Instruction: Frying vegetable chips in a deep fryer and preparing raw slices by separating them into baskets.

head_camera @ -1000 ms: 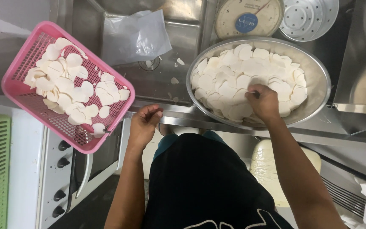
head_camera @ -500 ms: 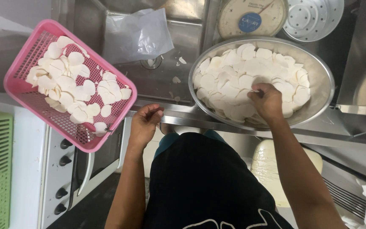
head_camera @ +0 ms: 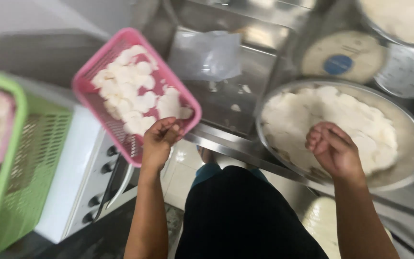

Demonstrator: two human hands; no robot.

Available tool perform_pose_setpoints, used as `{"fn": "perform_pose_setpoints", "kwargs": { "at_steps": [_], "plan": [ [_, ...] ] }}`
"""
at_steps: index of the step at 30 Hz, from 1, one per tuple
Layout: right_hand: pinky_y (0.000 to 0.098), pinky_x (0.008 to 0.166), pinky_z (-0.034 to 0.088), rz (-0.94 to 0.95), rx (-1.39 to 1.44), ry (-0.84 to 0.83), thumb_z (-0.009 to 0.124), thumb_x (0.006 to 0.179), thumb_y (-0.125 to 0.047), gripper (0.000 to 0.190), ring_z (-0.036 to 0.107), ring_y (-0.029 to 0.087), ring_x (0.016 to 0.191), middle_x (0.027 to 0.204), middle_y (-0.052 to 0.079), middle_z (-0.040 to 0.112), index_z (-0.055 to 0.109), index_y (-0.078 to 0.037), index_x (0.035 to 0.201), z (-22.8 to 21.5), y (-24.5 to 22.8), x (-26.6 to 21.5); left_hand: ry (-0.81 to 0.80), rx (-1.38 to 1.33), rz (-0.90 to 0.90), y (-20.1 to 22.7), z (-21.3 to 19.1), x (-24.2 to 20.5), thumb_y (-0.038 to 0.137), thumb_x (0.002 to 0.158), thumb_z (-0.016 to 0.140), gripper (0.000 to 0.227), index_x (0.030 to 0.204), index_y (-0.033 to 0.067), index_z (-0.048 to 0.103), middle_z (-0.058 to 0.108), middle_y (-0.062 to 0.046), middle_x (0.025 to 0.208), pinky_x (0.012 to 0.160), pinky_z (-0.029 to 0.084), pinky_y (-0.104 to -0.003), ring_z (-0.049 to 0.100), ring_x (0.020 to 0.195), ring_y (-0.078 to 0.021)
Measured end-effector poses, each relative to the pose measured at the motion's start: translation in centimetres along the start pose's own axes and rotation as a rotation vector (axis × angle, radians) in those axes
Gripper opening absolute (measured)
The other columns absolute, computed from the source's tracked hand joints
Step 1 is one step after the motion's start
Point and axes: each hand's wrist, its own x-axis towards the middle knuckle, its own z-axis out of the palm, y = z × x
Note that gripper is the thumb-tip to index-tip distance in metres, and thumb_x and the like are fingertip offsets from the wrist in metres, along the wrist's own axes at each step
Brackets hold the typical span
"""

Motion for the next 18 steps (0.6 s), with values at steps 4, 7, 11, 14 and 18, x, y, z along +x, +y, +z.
{"fn": "perform_pose_setpoints", "kwargs": {
  "at_steps": [4, 7, 11, 14, 18],
  "plan": [
    [0.0290, 0.076, 0.050, 0.114, -0.032, -0.144, 0.057, 0.105, -0.016, 0.020, 0.067, 0.021, 0.089, 0.109, 0.016, 0.071, 0.070, -0.003, 0.106, 1.9, 3.1, 1.2, 0.135, 0.100, 0.012, 0.7, -4.1, 1.3, 0.013, 0.095, 0.068, 0.016, 0.110, 0.0068, 0.071, 0.075, -0.005, 0.097, 0.079, 0.060, -0.028, 0.071, 0.084, -0.0146],
    [0.0278, 0.066, 0.042, 0.184, -0.161, -0.121, 0.058, 0.109, -0.033, 0.031, 0.061, 0.019, 0.080, 0.100, 0.010, 0.069, 0.069, -0.011, 0.090, 4.1, 5.5, 2.4, 0.197, 0.218, 0.023, 0.5, -7.3, 2.7, 0.015, 0.094, 0.068, 0.013, 0.105, 0.0096, 0.073, 0.076, -0.003, 0.097, 0.084, 0.057, -0.030, 0.069, 0.087, -0.0147],
    [0.0313, 0.058, 0.036, 0.303, -0.519, 0.075, 0.054, 0.111, -0.033, 0.039, 0.049, 0.020, 0.067, 0.081, 0.007, 0.063, 0.057, -0.013, 0.078, 10.7, 6.1, 2.3, 0.215, 0.535, -0.030, -0.1, -9.8, 5.7, 0.024, 0.094, 0.067, 0.025, 0.115, 0.0115, 0.071, 0.079, -0.005, 0.114, 0.090, 0.057, -0.036, 0.075, 0.104, -0.0205],
    [0.0301, 0.051, 0.041, 0.298, -0.630, 0.091, 0.051, 0.113, -0.021, 0.020, 0.054, 0.021, 0.060, 0.074, 0.010, 0.059, 0.063, -0.005, 0.116, 12.0, 7.8, 3.1, 0.225, 0.651, 0.016, -3.4, -11.3, 9.5, 0.032, 0.088, 0.078, 0.026, 0.113, 0.0254, 0.075, 0.079, -0.001, 0.105, 0.092, 0.057, -0.042, 0.075, 0.105, -0.0265],
    [0.0271, 0.059, 0.040, 0.280, -0.802, 0.151, 0.053, 0.111, -0.013, 0.017, 0.056, 0.018, 0.067, 0.078, 0.008, 0.063, 0.066, -0.005, 0.117, 17.3, 7.5, 4.0, 0.192, 0.527, 0.081, -2.4, -10.2, 10.7, 0.028, 0.086, 0.079, 0.025, 0.111, 0.0222, 0.076, 0.080, -0.003, 0.099, 0.087, 0.058, -0.039, 0.076, 0.099, -0.0261]
  ]
}}
